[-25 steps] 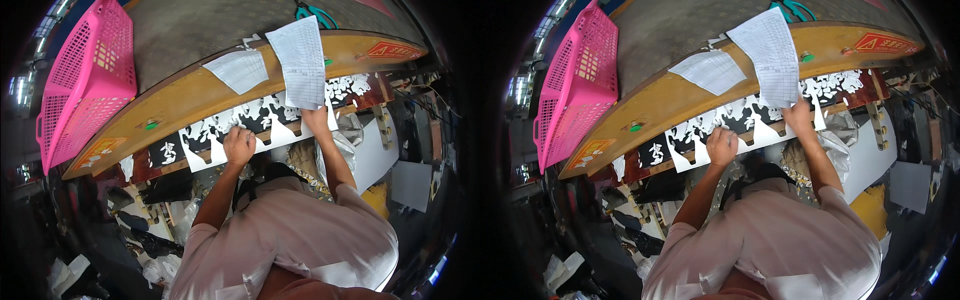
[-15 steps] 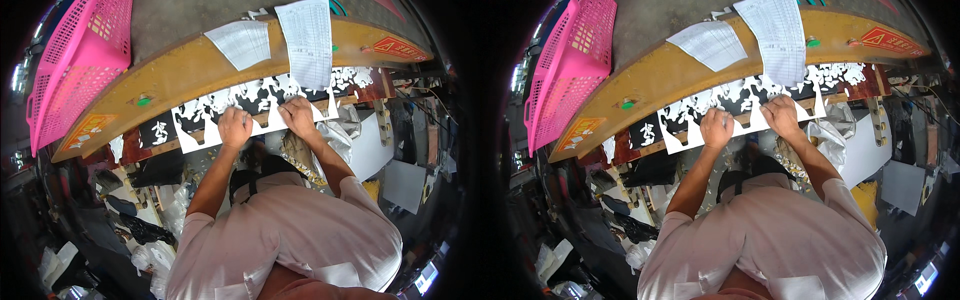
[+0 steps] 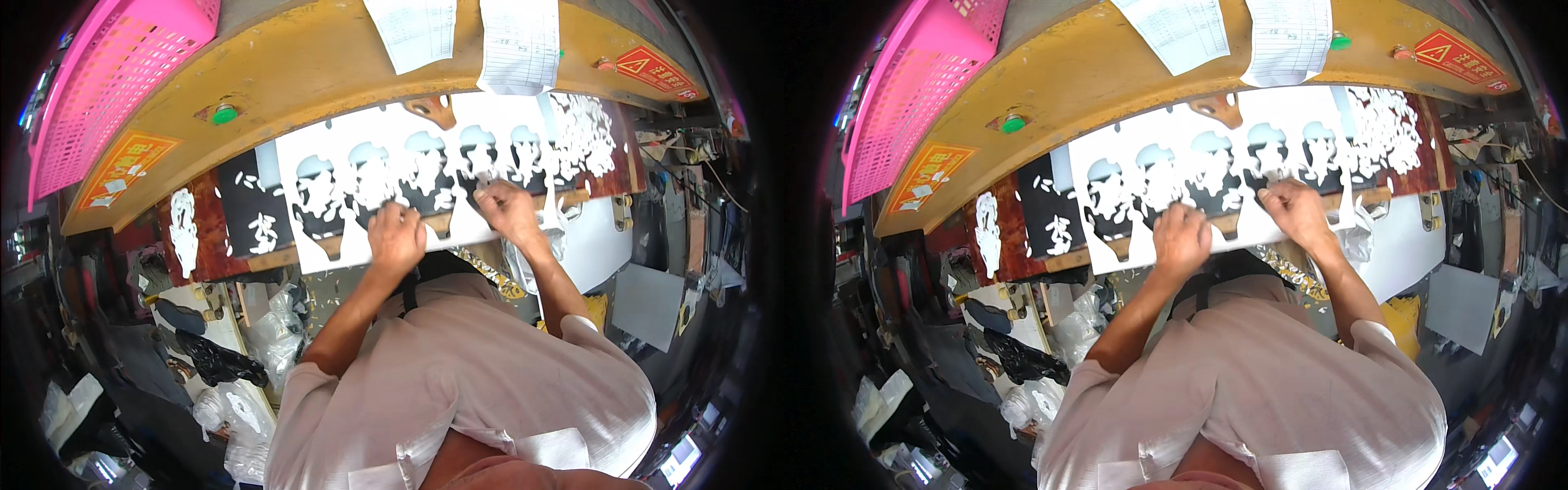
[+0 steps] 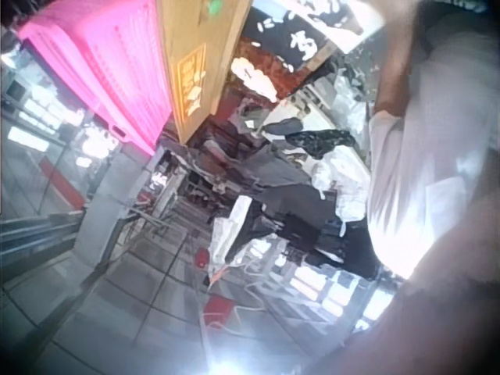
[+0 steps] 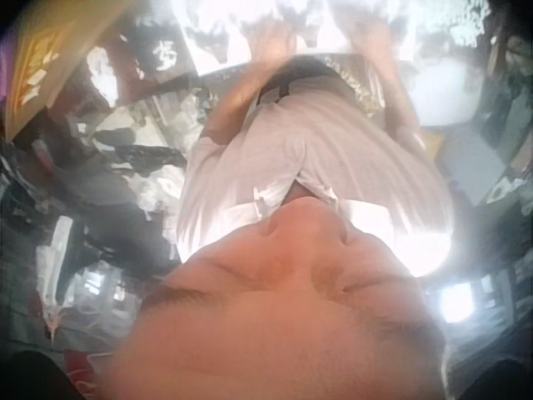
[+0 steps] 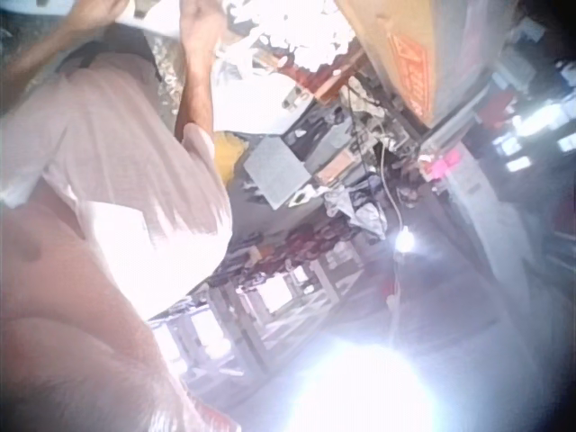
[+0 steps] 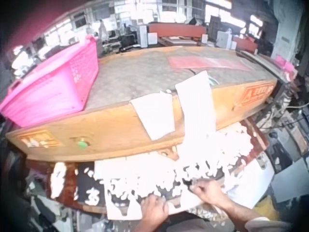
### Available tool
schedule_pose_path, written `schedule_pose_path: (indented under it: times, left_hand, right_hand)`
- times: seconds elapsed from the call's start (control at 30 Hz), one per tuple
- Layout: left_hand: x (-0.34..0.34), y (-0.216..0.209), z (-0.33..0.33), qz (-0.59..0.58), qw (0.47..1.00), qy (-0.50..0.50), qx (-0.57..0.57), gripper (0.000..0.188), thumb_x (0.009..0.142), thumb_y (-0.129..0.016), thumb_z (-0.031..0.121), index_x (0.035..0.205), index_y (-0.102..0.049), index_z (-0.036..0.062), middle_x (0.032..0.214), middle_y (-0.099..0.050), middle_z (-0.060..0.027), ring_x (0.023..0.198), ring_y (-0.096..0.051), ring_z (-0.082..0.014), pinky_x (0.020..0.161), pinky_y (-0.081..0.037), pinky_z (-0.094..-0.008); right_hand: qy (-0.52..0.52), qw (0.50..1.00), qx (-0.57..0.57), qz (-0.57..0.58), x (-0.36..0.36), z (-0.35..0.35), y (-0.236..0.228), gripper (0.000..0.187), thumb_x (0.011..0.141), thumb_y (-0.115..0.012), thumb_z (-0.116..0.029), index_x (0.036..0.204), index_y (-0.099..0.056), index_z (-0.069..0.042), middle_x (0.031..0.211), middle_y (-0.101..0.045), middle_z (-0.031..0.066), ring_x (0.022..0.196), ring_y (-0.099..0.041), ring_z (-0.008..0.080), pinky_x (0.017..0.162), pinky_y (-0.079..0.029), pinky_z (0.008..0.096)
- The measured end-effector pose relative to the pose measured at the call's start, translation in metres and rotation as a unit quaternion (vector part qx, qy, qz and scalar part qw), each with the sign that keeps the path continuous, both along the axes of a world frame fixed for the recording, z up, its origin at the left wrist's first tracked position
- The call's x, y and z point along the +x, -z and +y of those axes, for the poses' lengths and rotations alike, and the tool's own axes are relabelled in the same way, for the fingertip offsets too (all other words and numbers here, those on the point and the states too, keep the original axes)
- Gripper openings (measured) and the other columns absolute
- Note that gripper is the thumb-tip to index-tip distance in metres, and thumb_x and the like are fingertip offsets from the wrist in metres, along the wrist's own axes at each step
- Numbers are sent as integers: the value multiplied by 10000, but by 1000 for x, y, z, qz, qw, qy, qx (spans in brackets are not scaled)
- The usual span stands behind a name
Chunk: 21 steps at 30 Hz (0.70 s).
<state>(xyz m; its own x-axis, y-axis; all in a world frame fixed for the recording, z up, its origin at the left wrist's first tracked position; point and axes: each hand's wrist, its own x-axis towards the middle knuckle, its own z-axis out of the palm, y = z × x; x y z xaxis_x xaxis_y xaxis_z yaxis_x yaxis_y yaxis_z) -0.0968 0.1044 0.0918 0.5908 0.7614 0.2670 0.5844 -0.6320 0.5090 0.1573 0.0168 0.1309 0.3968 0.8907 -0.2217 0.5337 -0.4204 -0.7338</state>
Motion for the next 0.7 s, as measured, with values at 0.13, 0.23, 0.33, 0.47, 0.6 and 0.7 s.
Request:
schedule_pose_path:
  times: [0.13, 0.23, 0.33, 0.47, 0.6, 0.7]
  left_hand:
    - [32, -23, 5, -12, 998, 37, 54, 149, 833, -766, 194, 932, -767, 82, 1066, -635, -82, 1052, -584, -299, 851, -417, -468]
    - [64, -9, 67, -49, 995, 13, 91, 227, 850, -737, 133, 1064, -745, 57, 1095, -638, -91, 1066, -589, -309, 879, -434, -476]
    - [74, 14, 105, -59, 994, 4, 87, 245, 843, -727, 108, 1085, -721, 70, 1095, -634, -84, 1065, -597, -314, 899, -458, -476]
    - [73, 38, 111, -86, 991, 11, 101, 186, 836, -721, 104, 1019, -691, 97, 1082, -625, -70, 1036, -609, -314, 872, -465, -474]
    - [71, 40, 106, -88, 990, 10, 109, 176, 810, -728, 100, 982, -689, 107, 1066, -613, -61, 1029, -611, -308, 864, -465, -468]
    - [69, 35, 106, -87, 990, 9, 112, 183, 794, -734, 106, 972, -693, 120, 1073, -615, -59, 1041, -603, -303, 877, -460, -461]
  right_hand:
    - [0, 983, 153, -105, 27, 52, -23, 472, 893, -816, -307, 1277, -749, -41, 1288, -723, 202, 1201, -669, 422, 1021, -538, 468]
    - [-79, 965, 149, -200, 21, 131, 2, 660, 850, -839, -370, 1420, -674, -80, 1519, -564, 248, 1319, -568, 474, 1103, -486, 509]
    - [-140, 940, 120, -287, 6, 168, 30, 710, 824, -842, -411, 1434, -672, -91, 1569, -501, 243, 1358, -513, 481, 1102, -474, 570]
    - [-145, 924, 129, -329, 0, 167, 47, 688, 803, -862, -354, 1394, -685, -51, 1531, -517, 226, 1337, -500, 505, 1086, -485, 578]
    - [-157, 939, 118, -282, 7, 168, 36, 636, 776, -868, -298, 1344, -723, -51, 1500, -558, 233, 1311, -531, 504, 1099, -491, 561]
    - [-163, 962, 131, -174, 20, 176, 10, 641, 764, -859, -252, 1336, -727, 6, 1465, -608, 239, 1223, -642, 362, 992, -575, 430]
